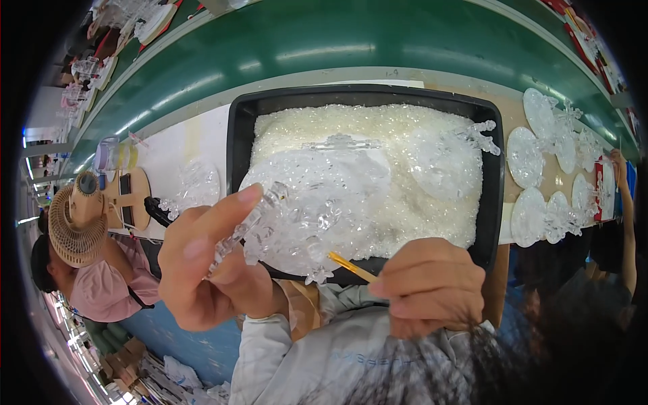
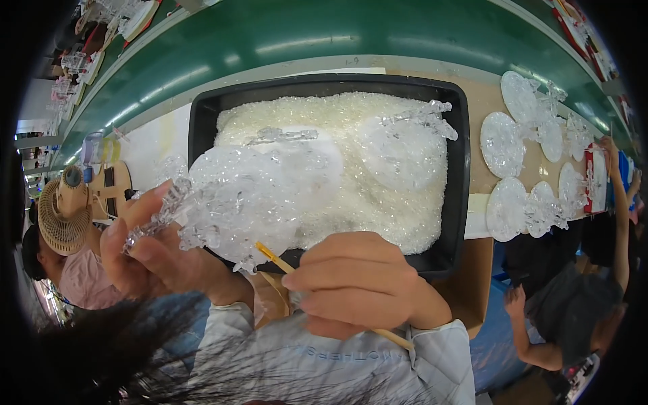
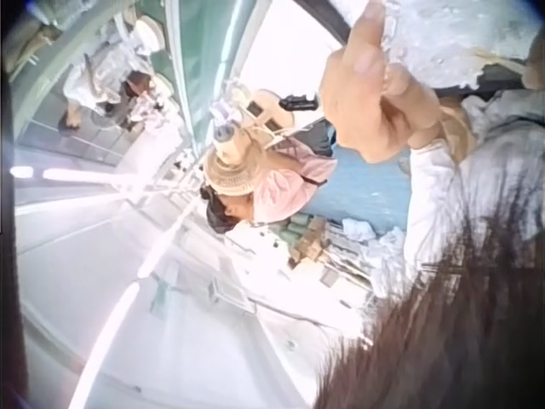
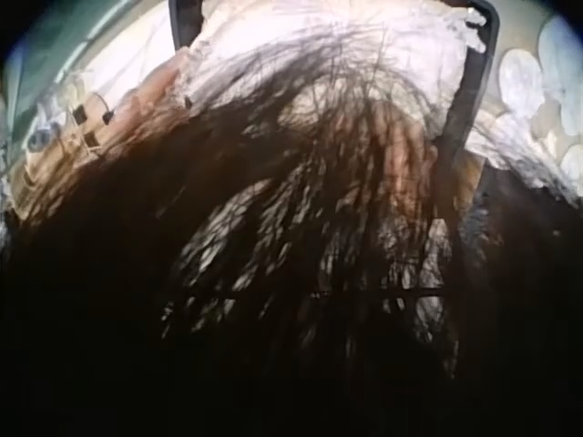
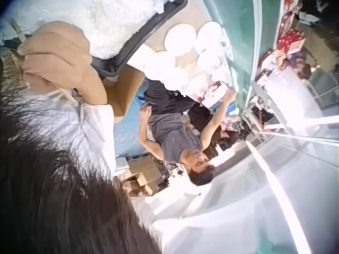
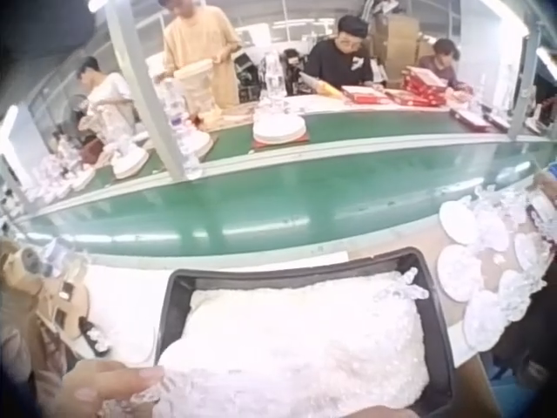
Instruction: Assembling and cleaning decorative plastic lighting components on an assembly line.
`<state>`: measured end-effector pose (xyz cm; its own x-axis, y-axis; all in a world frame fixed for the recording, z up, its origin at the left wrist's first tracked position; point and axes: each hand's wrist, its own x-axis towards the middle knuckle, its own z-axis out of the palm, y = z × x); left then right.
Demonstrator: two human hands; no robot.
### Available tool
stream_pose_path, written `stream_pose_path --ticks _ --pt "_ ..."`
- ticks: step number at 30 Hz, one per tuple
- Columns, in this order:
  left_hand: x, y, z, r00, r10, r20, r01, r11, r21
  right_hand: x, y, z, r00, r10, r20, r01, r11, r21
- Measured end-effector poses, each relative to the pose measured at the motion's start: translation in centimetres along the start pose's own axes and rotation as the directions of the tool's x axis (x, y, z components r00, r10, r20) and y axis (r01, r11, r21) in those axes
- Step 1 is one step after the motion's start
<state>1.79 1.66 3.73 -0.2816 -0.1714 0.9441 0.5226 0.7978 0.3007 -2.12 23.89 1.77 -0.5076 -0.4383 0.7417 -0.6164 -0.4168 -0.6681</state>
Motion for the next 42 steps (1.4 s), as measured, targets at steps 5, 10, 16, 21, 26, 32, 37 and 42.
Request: stream_pose_path --ticks 5,10,16,21,26,32,37,42 --pt "-0.2 0.3 1.0 0.995 -0.049 -0.088 0.05 0.999 0.016 -0.2 0.6 0.3 0.994 -0.079 -0.073 0.078 0.997 -0.018" --pt "-0.1 0.0 0.5 0.997 -0.027 -0.067 0.03 0.999 0.046 -0.5 0.4 0.7 0.99 -0.086 -0.116 0.085 0.996 -0.016" --pt "-0.3 -0.3 -0.3 0.998 -0.017 -0.063 0.021 0.998 0.063 -1.2 0.4 0.1 0.989 -0.075 -0.125 0.071 0.997 -0.031" --pt "-0.1 -0.6 -0.3 0.988 0.002 -0.154 0.019 0.991 0.131 -1.3 0.2 0.2 0.975 -0.108 -0.194 0.103 0.994 -0.036" --pt "-1.4 -2.6 -1.9 0.988 0.088 -0.126 -0.07 0.987 0.143 -1.4 0.7 -0.2 0.975 -0.142 -0.17 0.135 0.99 -0.051" --pt "-0.5 -1.9 -2.3 0.997 0.031 -0.075 -0.027 0.998 0.056 -0.6 -0.3 -0.4 0.968 -0.114 -0.222 0.097 0.992 -0.087" --pt "-0.4 -1.8 -4.0 0.998 0.022 -0.065 -0.02 0.999 0.033 -0.4 -0.3 0.1 0.963 -0.125 -0.241 0.106 0.99 -0.091" --pt "-1.6 -2.4 -3.5 0.991 0.076 -0.111 -0.068 0.995 0.076 -0.8 -0.3 -0.5 0.967 -0.13 -0.218 0.111 0.989 -0.098"
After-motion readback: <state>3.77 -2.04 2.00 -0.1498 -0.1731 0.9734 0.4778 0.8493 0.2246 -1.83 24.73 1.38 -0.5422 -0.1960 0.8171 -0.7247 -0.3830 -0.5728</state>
